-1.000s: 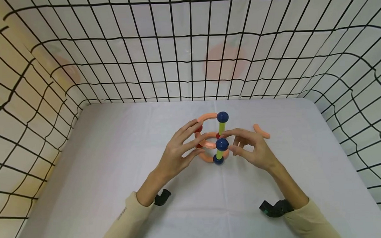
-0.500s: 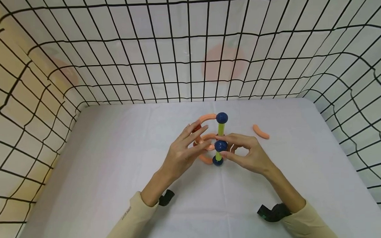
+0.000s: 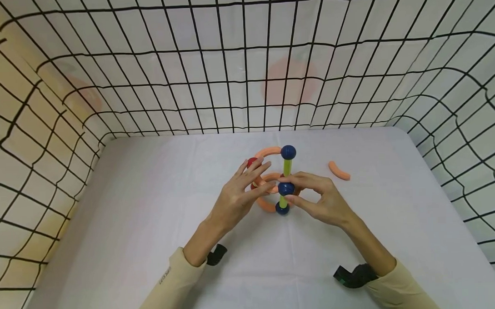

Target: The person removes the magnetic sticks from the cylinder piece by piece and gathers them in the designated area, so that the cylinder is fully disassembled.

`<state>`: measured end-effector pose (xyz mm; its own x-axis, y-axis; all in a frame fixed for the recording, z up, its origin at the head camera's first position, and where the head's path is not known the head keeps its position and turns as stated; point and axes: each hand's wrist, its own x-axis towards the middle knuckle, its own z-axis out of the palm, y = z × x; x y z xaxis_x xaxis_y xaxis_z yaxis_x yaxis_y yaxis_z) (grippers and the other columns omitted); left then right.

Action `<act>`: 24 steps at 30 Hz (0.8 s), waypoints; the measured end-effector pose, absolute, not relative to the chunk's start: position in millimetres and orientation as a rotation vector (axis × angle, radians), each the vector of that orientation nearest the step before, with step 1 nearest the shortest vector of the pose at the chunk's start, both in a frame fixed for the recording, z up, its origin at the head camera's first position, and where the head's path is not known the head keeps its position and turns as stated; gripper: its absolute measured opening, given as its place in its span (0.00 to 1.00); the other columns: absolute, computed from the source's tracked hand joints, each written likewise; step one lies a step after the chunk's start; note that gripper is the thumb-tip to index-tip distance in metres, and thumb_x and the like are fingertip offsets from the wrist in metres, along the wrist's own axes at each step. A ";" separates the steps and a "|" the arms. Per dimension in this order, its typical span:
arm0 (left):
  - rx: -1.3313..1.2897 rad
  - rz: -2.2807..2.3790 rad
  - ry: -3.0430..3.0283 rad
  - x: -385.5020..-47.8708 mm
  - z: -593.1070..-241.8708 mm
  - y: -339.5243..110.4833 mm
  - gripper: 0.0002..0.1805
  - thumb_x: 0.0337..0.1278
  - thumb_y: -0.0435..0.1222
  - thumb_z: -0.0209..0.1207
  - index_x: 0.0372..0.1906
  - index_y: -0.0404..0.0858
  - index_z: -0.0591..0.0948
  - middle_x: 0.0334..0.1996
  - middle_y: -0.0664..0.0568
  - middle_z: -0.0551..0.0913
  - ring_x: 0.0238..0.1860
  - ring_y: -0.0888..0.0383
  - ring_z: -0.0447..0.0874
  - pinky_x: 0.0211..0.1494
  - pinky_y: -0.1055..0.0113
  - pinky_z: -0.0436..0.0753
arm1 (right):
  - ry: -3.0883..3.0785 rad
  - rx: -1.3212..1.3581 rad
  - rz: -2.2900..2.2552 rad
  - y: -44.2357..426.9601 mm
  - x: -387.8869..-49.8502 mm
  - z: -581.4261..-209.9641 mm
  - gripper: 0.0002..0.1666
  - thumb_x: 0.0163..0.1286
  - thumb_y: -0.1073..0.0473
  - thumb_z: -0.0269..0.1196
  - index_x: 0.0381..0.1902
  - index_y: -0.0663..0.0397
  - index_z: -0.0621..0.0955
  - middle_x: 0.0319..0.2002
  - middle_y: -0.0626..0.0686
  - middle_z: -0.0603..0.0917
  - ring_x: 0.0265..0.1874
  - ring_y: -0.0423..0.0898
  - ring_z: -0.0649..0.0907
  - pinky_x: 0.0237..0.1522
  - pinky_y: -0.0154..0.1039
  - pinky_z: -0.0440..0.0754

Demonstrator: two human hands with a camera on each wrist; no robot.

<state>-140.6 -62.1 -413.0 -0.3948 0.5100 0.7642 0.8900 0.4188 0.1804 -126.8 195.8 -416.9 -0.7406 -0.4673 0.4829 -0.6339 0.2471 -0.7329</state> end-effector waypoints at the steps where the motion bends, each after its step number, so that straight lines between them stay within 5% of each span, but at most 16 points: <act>1: -1.184 -0.792 -2.050 -141.0 -413.2 -62.5 0.22 0.56 0.20 0.68 0.53 0.42 0.88 0.63 0.35 0.83 0.67 0.39 0.81 0.73 0.44 0.75 | -2.345 1.047 1.497 195.7 -126.8 -417.0 0.29 0.60 0.76 0.72 0.60 0.59 0.85 0.49 0.55 0.89 0.36 0.38 0.84 0.45 0.30 0.84; 12: -1.227 -0.893 -2.065 -143.3 -412.9 -65.2 0.22 0.58 0.23 0.68 0.57 0.41 0.87 0.66 0.34 0.80 0.70 0.38 0.78 0.74 0.42 0.73 | -2.299 1.102 1.507 192.7 -128.9 -417.5 0.28 0.61 0.77 0.70 0.60 0.61 0.84 0.46 0.54 0.89 0.35 0.39 0.83 0.44 0.31 0.83; 18: -1.251 -0.909 -2.010 -146.7 -416.9 -70.3 0.41 0.58 0.24 0.68 0.73 0.58 0.74 0.66 0.33 0.80 0.69 0.38 0.78 0.73 0.43 0.74 | -2.272 1.099 1.531 195.7 -130.9 -417.9 0.28 0.61 0.79 0.68 0.59 0.63 0.83 0.50 0.58 0.88 0.36 0.39 0.83 0.44 0.29 0.83; 24: -1.263 -0.878 -2.016 -148.7 -417.8 -70.7 0.31 0.59 0.21 0.67 0.65 0.47 0.84 0.66 0.32 0.79 0.69 0.37 0.77 0.75 0.46 0.74 | -2.271 1.097 1.574 195.9 -131.0 -418.5 0.28 0.61 0.79 0.67 0.60 0.64 0.83 0.48 0.55 0.88 0.36 0.39 0.83 0.45 0.29 0.83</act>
